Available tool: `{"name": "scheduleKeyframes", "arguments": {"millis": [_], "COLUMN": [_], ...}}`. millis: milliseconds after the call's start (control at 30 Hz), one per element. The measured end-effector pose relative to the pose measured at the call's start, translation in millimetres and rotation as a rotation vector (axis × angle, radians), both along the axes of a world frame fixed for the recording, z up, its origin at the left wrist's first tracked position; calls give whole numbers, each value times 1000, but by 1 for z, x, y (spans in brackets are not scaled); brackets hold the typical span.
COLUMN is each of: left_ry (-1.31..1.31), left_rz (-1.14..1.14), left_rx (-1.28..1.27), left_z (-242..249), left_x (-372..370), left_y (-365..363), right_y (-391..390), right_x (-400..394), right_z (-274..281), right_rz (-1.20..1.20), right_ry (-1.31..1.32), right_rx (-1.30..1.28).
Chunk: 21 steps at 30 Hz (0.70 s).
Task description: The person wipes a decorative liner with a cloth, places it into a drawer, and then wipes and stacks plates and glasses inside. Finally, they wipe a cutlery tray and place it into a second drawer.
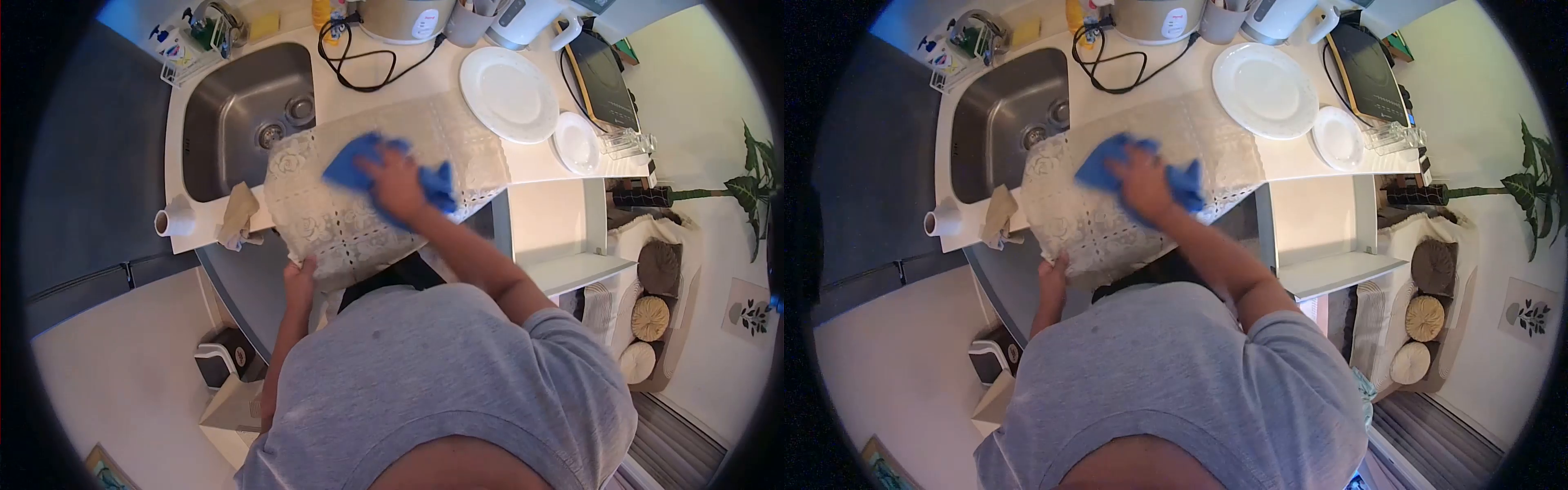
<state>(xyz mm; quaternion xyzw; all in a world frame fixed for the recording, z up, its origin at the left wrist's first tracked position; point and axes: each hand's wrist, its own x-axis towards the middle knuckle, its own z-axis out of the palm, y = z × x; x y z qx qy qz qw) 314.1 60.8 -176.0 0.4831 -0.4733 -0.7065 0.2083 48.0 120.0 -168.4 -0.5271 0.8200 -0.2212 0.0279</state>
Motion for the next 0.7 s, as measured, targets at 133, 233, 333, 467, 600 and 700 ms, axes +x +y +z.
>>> {"name": "scheduleKeyframes", "arguments": {"millis": [133, 233, 333, 467, 600, 700], "left_ry": [-165, 54, 51, 283, 500, 585], "left_rz": [-108, -56, 1, -51, -125, -347], "left_rx": [18, -29, 119, 18, -192, -333], "left_z": [12, 42, 110, 175, 293, 370], "left_x": [20, 17, 9, -1, -76, -129], "left_y": [5, 7, -10, -46, -102, -114], "right_y": [35, 47, 47, 43, 47, 56], "right_x": [-94, -113, -108, -104, -128, -134], "right_z": [2, -1, -2, -2, 13, 40], "right_rz": [-376, -415, -435, -436, -500, -417], "right_ry": [132, 161, 134, 87, -116, -402], "right_rx": [19, -17, -37, -102, -323, -604]}}
